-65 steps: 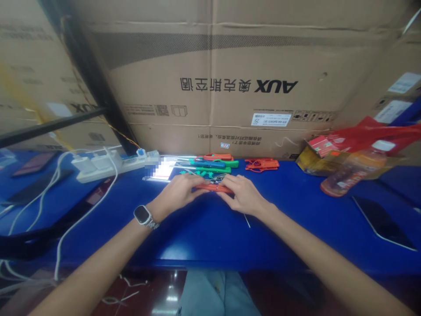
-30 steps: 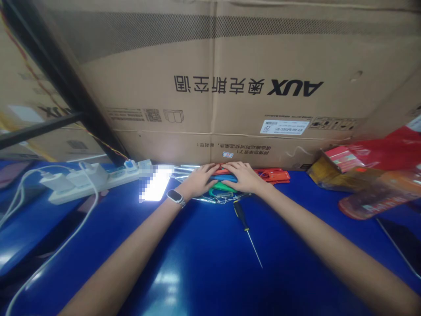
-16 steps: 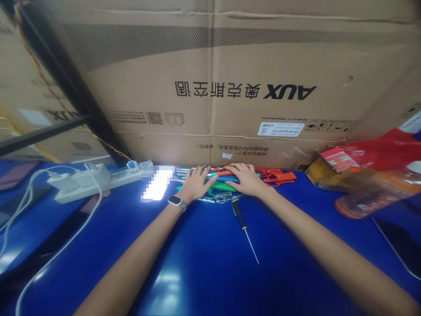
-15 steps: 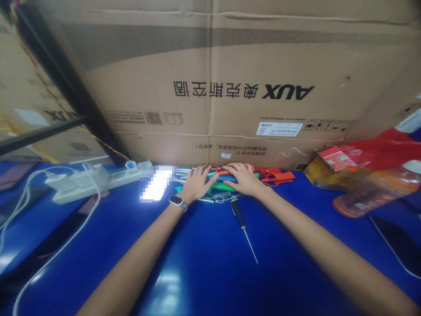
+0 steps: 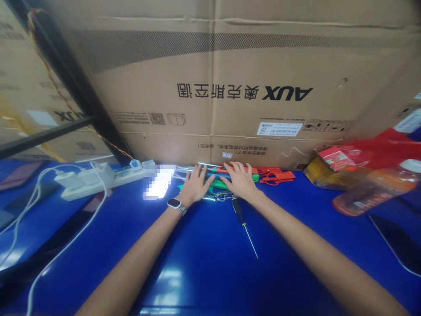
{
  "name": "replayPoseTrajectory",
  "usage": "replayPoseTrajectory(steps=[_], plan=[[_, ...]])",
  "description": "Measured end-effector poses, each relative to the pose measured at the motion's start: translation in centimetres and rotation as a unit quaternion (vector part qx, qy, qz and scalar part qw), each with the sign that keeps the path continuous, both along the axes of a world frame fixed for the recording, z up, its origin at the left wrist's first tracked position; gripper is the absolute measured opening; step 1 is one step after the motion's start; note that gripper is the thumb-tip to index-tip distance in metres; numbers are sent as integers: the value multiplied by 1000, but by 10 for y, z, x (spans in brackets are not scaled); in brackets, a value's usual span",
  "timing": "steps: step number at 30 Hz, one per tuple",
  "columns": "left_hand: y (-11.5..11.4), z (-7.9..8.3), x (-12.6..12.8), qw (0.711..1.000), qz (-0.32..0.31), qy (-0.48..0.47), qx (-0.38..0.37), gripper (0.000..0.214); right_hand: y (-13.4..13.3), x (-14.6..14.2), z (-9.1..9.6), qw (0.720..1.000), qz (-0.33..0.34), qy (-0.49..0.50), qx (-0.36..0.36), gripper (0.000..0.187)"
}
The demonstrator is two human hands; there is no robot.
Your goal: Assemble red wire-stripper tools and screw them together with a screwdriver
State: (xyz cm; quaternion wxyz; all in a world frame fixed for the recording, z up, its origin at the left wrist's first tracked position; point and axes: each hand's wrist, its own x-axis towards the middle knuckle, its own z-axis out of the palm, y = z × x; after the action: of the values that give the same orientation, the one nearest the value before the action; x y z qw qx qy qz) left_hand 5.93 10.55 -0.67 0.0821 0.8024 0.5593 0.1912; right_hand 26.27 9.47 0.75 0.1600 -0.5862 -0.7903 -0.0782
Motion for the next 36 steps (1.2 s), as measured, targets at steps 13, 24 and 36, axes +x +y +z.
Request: replayPoseTrajectory(steps=[13,24,36], plan=[[-25,3,-14,999,13,-36,-34,77,-23,-21,2,995,73,6,-68,59],[-54,16,-18,989,-77,-93,89,46,-61,4,17,992,28,125,6,31],[-81,1,-7,971,-216,25,99,26,-129,12,2,977,-91,144,-125,17]])
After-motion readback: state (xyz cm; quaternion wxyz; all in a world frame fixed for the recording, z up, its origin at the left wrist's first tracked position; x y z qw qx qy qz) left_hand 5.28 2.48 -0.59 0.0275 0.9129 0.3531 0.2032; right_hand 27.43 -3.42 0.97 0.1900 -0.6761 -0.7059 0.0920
